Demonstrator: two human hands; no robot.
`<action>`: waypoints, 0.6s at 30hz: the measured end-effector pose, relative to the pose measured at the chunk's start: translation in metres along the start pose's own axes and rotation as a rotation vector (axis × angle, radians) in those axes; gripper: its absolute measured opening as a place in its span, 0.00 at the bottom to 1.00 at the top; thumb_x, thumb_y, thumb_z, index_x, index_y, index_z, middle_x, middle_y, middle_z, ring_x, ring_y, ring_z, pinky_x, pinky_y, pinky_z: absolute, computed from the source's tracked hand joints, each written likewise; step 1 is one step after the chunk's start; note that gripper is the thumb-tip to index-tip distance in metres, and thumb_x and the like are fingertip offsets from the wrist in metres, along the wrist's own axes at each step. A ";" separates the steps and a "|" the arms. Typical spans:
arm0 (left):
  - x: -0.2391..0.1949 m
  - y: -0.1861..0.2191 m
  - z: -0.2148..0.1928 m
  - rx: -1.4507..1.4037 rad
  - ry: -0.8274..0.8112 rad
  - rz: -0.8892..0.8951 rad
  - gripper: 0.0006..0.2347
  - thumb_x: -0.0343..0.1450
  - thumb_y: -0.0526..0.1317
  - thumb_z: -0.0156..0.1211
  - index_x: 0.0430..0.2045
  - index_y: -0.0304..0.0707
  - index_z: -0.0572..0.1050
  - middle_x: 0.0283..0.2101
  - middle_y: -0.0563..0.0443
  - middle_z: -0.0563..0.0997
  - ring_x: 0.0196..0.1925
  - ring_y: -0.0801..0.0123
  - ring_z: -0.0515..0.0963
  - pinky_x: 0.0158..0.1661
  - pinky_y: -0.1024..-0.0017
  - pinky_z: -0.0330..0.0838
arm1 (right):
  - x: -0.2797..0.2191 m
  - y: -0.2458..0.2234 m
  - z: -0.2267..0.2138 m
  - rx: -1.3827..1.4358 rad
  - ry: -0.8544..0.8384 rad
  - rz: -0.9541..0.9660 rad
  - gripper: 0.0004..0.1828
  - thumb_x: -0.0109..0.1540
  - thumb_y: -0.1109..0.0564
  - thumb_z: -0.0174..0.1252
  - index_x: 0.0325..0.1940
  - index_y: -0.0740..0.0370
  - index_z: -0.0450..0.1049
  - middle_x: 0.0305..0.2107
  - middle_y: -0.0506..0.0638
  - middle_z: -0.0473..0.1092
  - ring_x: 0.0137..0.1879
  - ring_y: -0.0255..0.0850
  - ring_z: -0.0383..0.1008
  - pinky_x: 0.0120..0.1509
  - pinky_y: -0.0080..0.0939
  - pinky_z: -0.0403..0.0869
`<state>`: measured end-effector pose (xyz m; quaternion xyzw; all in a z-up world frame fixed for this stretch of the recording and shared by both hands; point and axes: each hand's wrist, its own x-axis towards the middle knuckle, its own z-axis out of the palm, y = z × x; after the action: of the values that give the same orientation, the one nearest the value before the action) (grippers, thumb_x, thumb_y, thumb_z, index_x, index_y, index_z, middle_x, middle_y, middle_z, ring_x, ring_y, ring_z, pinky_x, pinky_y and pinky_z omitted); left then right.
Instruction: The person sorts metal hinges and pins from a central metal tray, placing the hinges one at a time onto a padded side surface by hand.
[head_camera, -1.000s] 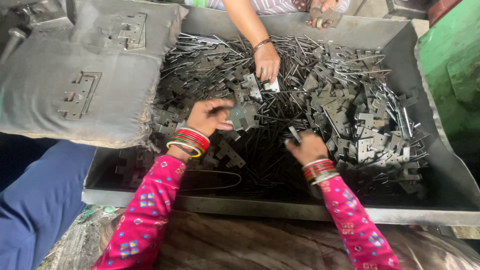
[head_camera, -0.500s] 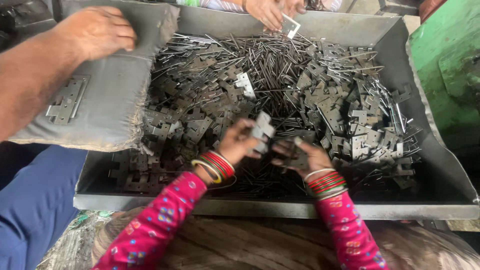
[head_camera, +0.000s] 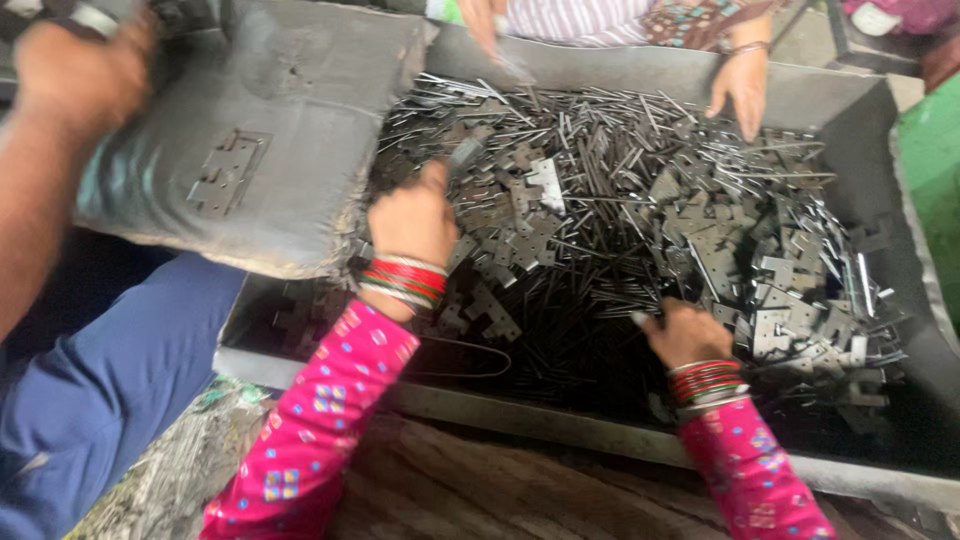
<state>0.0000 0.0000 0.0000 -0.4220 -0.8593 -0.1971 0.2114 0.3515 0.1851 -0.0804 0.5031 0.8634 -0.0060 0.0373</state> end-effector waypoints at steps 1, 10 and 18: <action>0.011 -0.024 -0.006 0.152 0.077 0.003 0.07 0.69 0.36 0.60 0.39 0.47 0.74 0.26 0.50 0.80 0.25 0.55 0.82 0.27 0.56 0.75 | 0.004 0.013 0.005 -0.001 0.000 -0.010 0.32 0.62 0.26 0.55 0.45 0.55 0.80 0.38 0.57 0.79 0.48 0.58 0.80 0.50 0.58 0.77; 0.024 -0.115 -0.027 0.488 0.265 -0.212 0.10 0.72 0.39 0.56 0.46 0.44 0.74 0.44 0.47 0.83 0.50 0.53 0.81 0.51 0.51 0.66 | 0.028 0.044 0.049 -0.095 -0.149 -0.078 0.27 0.57 0.29 0.61 0.39 0.53 0.82 0.38 0.56 0.79 0.49 0.55 0.80 0.52 0.58 0.78; -0.021 0.032 0.016 0.063 -0.548 0.270 0.08 0.69 0.39 0.57 0.39 0.45 0.79 0.29 0.47 0.84 0.42 0.55 0.83 0.55 0.46 0.66 | 0.000 0.034 0.018 0.661 -0.203 -0.100 0.18 0.63 0.46 0.59 0.51 0.58 0.79 0.27 0.64 0.78 0.33 0.56 0.82 0.41 0.55 0.79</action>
<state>0.0344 0.0134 -0.0195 -0.5631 -0.8261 -0.0195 0.0092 0.3822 0.2016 -0.0974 0.4420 0.8302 -0.3370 -0.0425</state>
